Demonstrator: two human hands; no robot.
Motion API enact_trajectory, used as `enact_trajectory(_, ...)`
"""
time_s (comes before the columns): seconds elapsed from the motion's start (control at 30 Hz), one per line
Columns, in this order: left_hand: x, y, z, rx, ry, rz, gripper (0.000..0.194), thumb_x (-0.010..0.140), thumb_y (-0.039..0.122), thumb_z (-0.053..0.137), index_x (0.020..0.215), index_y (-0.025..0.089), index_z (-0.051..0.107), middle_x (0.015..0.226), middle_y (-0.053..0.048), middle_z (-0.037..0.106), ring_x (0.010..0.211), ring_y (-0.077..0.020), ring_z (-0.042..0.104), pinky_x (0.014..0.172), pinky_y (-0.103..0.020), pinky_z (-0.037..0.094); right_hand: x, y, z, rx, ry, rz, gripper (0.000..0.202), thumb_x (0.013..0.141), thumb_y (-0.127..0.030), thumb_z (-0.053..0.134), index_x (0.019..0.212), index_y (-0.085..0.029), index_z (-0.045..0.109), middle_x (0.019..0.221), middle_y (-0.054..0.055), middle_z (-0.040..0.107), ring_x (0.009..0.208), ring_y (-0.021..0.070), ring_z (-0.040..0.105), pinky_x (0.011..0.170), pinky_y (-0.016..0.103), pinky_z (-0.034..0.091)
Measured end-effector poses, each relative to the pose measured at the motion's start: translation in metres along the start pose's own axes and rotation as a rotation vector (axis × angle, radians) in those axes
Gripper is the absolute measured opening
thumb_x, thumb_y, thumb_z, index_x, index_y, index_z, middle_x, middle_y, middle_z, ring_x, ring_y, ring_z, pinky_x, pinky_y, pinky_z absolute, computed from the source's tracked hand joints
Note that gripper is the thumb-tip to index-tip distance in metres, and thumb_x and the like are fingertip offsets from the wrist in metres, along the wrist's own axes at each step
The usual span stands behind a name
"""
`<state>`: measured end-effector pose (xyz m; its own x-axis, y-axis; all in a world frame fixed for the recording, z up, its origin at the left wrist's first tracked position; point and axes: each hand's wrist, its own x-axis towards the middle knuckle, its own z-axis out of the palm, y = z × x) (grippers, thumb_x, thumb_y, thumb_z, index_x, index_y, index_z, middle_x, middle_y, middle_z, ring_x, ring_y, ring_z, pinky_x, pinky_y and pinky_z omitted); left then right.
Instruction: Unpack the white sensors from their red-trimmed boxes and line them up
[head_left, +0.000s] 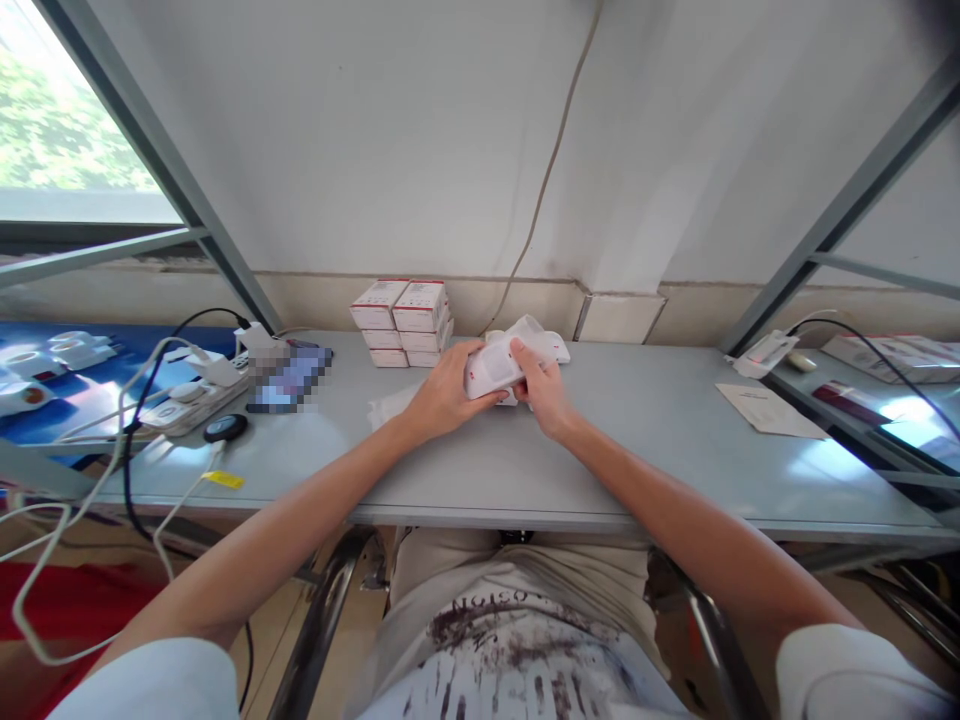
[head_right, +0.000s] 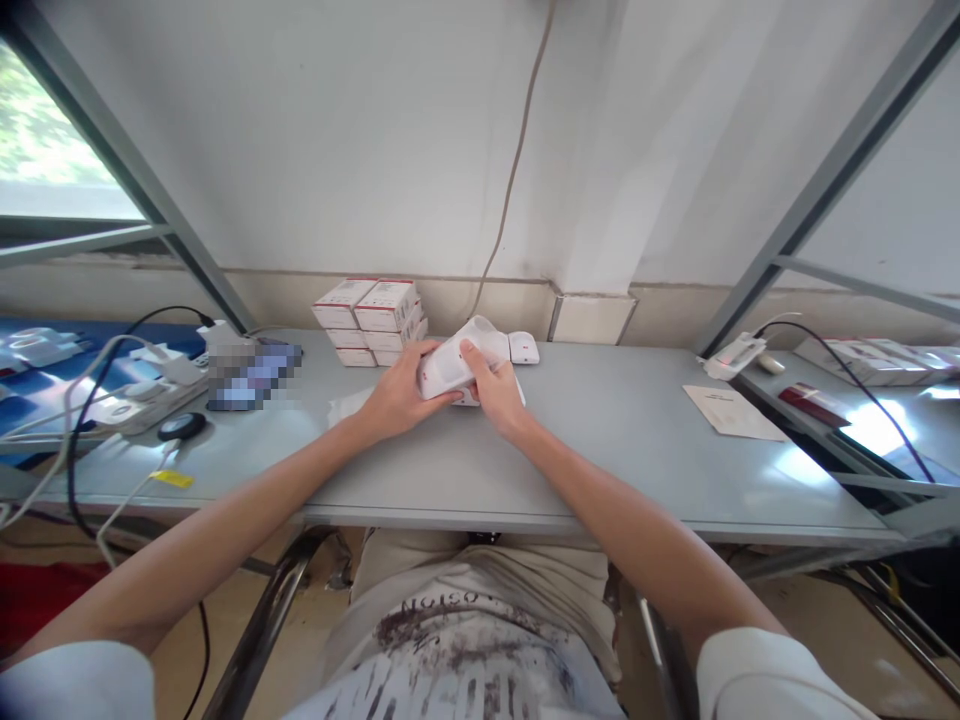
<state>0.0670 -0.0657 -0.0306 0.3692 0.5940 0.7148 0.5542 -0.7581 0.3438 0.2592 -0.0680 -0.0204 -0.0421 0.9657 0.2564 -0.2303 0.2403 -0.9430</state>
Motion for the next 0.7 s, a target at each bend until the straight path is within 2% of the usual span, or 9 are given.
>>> enact_trajectory(0.13, 0.0004, 0.0011, -0.0019, 0.005, -0.057, -0.044, 0.074, 0.092, 0.057, 0.081, 0.149, 0.024, 0.046, 0.140, -0.015, 0.066, 0.127, -0.0329, 0.067, 0.107, -0.046, 0.055, 0.0010, 0.0000, -0.0002, -0.003, 0.045, 0.002, 0.063, 0.080, -0.079, 0.076, 0.067, -0.025, 0.048, 0.050, -0.006, 0.042, 0.043, 0.0077, 0.034, 0.039, 0.024, 0.026)
enact_trajectory(0.33, 0.0016, 0.0023, -0.0043, 0.007, -0.081, -0.045, 0.071, 0.094, 0.058, 0.079, 0.148, 0.024, 0.049, 0.139, -0.015, 0.068, 0.126, -0.0325, 0.068, 0.105, -0.046, 0.055, 0.0002, -0.0056, 0.0007, 0.033, 0.055, 0.013, 0.064, 0.081, -0.078, 0.076, 0.064, -0.025, 0.043, 0.050, -0.007, 0.037, 0.042, 0.0074, 0.030, 0.038, 0.024, 0.025)
enact_trajectory(0.7, 0.0033, 0.0054, -0.0077, 0.006, -0.058, -0.010, 0.063, 0.096, 0.056, 0.077, 0.144, 0.024, 0.052, 0.134, -0.012, 0.070, 0.123, -0.0296, 0.068, 0.103, -0.043, 0.055, 0.0039, -0.0011, -0.0021, 0.137, 0.031, 0.085, 0.060, 0.081, -0.078, 0.076, 0.071, -0.024, 0.051, 0.050, -0.008, 0.040, 0.041, 0.0069, 0.030, 0.037, 0.023, 0.022)
